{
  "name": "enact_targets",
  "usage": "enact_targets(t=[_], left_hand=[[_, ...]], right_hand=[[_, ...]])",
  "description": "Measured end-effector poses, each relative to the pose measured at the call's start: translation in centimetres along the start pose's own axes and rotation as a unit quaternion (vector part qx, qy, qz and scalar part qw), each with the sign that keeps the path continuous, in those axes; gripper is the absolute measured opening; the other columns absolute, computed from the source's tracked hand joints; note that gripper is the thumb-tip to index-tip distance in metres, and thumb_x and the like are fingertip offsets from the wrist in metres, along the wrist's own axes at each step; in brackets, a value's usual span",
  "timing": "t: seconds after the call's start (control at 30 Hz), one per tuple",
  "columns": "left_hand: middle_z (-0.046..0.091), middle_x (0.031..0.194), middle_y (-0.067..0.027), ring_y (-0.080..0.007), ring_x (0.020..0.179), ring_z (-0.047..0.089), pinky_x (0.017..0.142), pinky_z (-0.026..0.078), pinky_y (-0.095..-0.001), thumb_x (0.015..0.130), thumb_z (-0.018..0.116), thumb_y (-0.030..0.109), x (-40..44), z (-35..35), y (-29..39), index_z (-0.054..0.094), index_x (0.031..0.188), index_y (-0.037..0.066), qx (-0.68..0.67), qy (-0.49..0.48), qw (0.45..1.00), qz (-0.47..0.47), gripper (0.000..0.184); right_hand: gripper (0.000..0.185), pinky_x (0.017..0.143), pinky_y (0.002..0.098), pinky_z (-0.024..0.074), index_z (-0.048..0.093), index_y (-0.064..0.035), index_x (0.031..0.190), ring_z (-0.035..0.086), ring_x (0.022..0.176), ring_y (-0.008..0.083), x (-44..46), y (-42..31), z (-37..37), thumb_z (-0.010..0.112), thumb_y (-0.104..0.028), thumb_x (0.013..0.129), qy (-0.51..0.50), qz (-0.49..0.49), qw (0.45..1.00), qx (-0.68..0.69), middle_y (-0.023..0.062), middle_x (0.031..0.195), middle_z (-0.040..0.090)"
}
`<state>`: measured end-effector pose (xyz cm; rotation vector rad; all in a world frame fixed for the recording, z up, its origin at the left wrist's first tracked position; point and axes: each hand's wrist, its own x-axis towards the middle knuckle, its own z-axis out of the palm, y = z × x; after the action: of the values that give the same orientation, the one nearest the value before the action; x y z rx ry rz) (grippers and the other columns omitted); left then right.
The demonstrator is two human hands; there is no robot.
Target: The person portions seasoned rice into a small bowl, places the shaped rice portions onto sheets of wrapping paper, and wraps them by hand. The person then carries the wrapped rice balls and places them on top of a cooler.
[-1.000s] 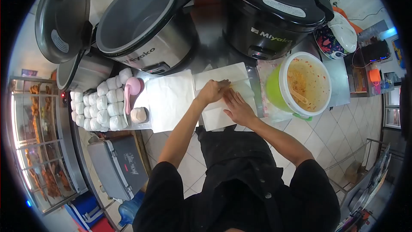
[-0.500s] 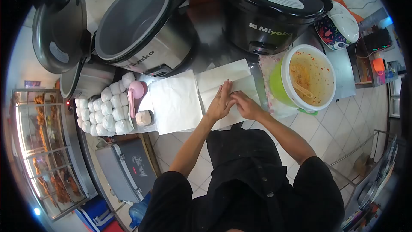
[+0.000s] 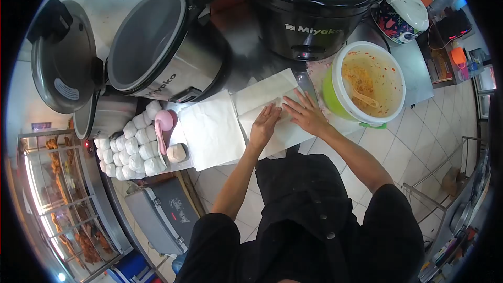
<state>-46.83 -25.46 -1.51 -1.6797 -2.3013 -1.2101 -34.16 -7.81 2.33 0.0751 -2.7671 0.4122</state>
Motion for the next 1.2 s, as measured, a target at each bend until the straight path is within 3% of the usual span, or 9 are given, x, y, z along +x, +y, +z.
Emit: enact_targets(t=[0.17, 0.33, 0.5, 0.6, 0.7, 0.83, 0.93, 1.0, 1.2], left_hand=[[0.067, 0.116, -0.0161, -0.0348, 0.115, 0.061, 0.099, 0.050, -0.0417, 0.078, 0.071, 0.001, -0.4, 0.2, -0.1, 0.067, 0.112, 0.003, 0.014, 0.003, 1.000, 0.026, 0.035], [0.068, 0.109, -0.0134, -0.0317, 0.108, 0.063, 0.090, 0.052, -0.0407, 0.081, 0.069, 0.004, -4.3, -0.5, 1.7, 0.065, 0.114, 0.004, 0.006, 0.073, 0.983, -0.171, 0.033], [0.067, 0.100, -0.0152, -0.0328, 0.098, 0.065, 0.078, 0.054, -0.0394, 0.079, 0.069, -0.002, -6.2, 0.3, -1.4, 0.061, 0.109, 0.006, 0.004, 0.078, 0.965, -0.249, 0.033], [0.067, 0.098, -0.0157, -0.0340, 0.094, 0.064, 0.077, 0.052, -0.0395, 0.071, 0.076, 0.000, 0.3, -3.5, -0.3, 0.058, 0.102, 0.005, -0.114, 0.007, 0.851, -0.513, 0.036], [0.068, 0.096, -0.0160, -0.0347, 0.091, 0.063, 0.078, 0.051, -0.0411, 0.060, 0.081, 0.002, 1.6, -2.7, -2.2, 0.056, 0.097, 0.004, 0.118, 0.032, 0.930, -0.346, 0.044], [0.066, 0.095, -0.0140, -0.0343, 0.089, 0.061, 0.079, 0.051, -0.0426, 0.065, 0.075, 0.002, 1.1, -2.7, -4.1, 0.060, 0.095, 0.003, 0.051, -0.044, 0.971, -0.229, 0.034], [0.065, 0.095, -0.0128, -0.0325, 0.089, 0.061, 0.078, 0.051, -0.0406, 0.071, 0.068, 0.002, -1.9, -1.3, -5.2, 0.062, 0.090, 0.001, 0.014, -0.027, 0.990, -0.138, 0.020], [0.065, 0.093, -0.0122, -0.0315, 0.088, 0.061, 0.077, 0.052, -0.0390, 0.075, 0.064, 0.001, -2.9, -0.3, -4.6, 0.064, 0.086, 0.000, 0.026, 0.033, 0.996, -0.080, 0.011], [0.065, 0.084, -0.0172, -0.0348, 0.079, 0.064, 0.071, 0.053, -0.0417, 0.072, 0.063, -0.001, -0.4, -0.9, -3.2, 0.064, 0.078, -0.002, 0.050, -0.053, 0.971, -0.230, 0.006]], right_hand=[[0.034, 0.104, 0.0402, 0.0427, 0.067, -0.0082, 0.115, 0.052, 0.124, 0.0255, -2.6, 2.6, 5.9, 0.067, -0.010, 0.081, 0.026, 0.014, 0.996, 0.081, 0.0075, 0.124, 0.062], [0.025, 0.088, 0.0346, 0.0524, 0.070, -0.0051, 0.105, 0.066, 0.101, 0.0241, -2.7, 3.3, 6.8, 0.066, -0.004, 0.081, 0.062, 0.061, 0.979, 0.182, 0.0088, 0.103, 0.071], [0.029, 0.075, 0.0380, 0.0523, 0.068, -0.0039, 0.102, 0.067, 0.086, 0.0253, 0.4, 3.6, 5.8, 0.073, -0.005, 0.074, -0.068, 0.280, 0.909, 0.303, 0.0119, 0.086, 0.070], [0.040, 0.077, 0.0391, 0.0516, 0.066, -0.0041, 0.105, 0.066, 0.088, 0.0258, 4.3, 2.9, 3.2, 0.079, -0.006, 0.067, -0.147, 0.368, 0.881, 0.258, 0.0123, 0.087, 0.070], [0.051, 0.086, 0.0378, 0.0503, 0.066, -0.0071, 0.107, 0.063, 0.102, 0.0254, 5.6, 1.8, 3.5, 0.083, -0.008, 0.060, -0.061, 0.309, 0.946, 0.076, 0.0115, 0.097, 0.070], [0.048, 0.101, 0.0386, 0.0446, 0.066, -0.0087, 0.113, 0.054, 0.121, 0.0277, 4.9, 3.8, 4.6, 0.079, -0.013, 0.067, -0.034, 0.072, 0.997, -0.019, 0.0144, 0.117, 0.065], [0.042, 0.109, 0.0427, 0.0379, 0.065, -0.0049, 0.118, 0.050, 0.126, 0.0334, 2.2, 4.5, 7.3, 0.068, -0.017, 0.078, -0.201, 0.119, 0.970, 0.068, 0.0184, 0.128, 0.058], [0.040, 0.111, 0.0435, 0.0348, 0.062, -0.0010, 0.120, 0.049, 0.128, 0.0352, -0.4, 3.6, 9.1, 0.061, -0.018, 0.084, -0.113, 0.109, 0.986, 0.050, 0.0193, 0.133, 0.055], [0.060, 0.116, 0.0493, 0.0229, 0.041, 0.0061, 0.138, 0.033, 0.140, 0.0345, -1.4, -2.3, 7.4, 0.055, -0.015, 0.084, -0.073, 0.164, 0.983, -0.032, 0.0218, 0.147, 0.038]])
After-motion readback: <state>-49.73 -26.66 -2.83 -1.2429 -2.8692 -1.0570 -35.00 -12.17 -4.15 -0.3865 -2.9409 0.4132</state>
